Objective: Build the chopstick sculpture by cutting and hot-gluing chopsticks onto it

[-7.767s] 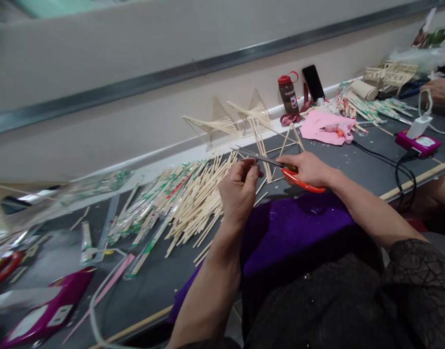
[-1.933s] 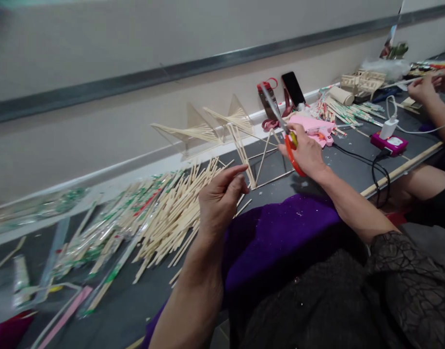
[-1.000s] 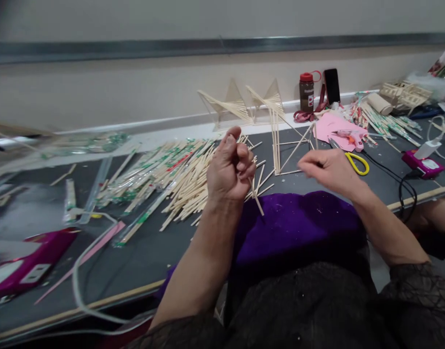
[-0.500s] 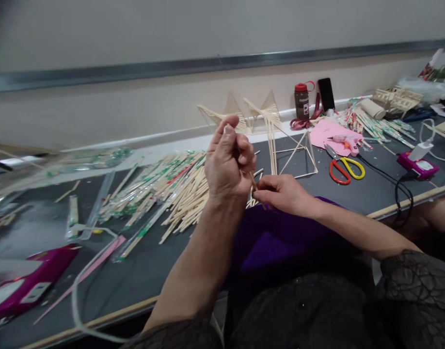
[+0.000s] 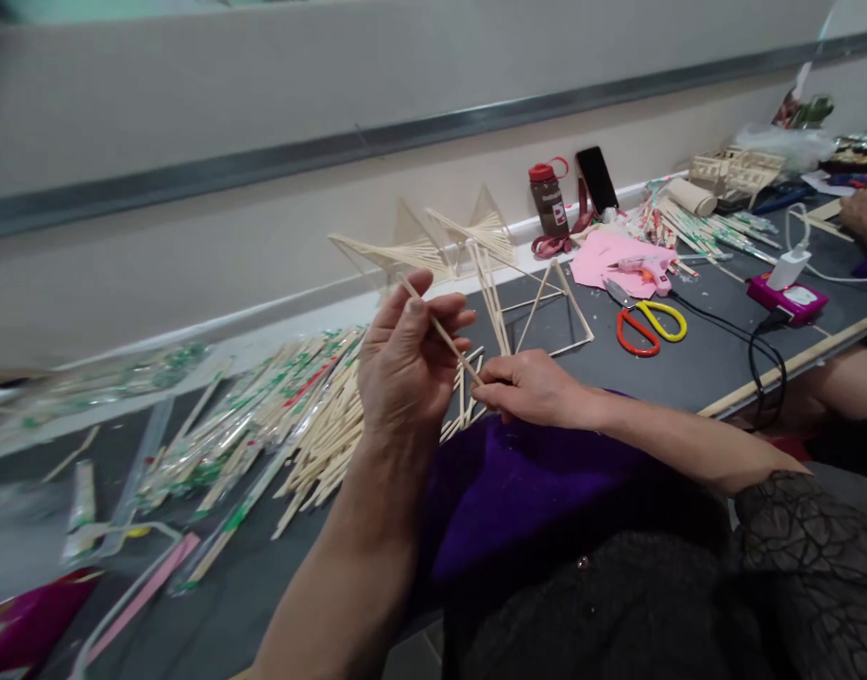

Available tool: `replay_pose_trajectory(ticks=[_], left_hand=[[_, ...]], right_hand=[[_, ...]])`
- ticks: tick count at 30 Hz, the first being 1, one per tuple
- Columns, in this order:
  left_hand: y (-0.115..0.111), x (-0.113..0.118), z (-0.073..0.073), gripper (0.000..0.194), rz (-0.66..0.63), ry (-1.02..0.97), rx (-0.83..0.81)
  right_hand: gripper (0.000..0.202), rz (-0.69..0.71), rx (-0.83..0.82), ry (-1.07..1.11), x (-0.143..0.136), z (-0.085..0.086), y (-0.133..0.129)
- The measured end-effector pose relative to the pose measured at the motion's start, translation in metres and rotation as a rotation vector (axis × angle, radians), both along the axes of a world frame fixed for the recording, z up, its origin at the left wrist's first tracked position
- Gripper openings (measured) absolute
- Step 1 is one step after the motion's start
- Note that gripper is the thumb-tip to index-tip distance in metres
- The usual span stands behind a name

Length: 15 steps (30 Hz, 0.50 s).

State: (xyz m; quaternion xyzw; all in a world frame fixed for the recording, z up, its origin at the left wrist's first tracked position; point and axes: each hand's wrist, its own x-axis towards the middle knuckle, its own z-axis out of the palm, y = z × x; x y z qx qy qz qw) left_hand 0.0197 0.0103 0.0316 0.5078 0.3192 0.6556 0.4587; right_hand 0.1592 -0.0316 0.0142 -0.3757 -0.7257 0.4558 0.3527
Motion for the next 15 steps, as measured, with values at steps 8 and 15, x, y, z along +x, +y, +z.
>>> replay_pose_trajectory(ticks=[8, 15], left_hand=[[0.004, -0.011, -0.004, 0.023, 0.046, -0.021, -0.086], [0.013, -0.004, 0.0, 0.022, -0.085, 0.015, -0.142]], right_hand=[[0.02, 0.039, -0.038, -0.013, 0.001, -0.002, 0.002], [0.024, 0.044, 0.027, -0.03, 0.009, -0.006, 0.008]])
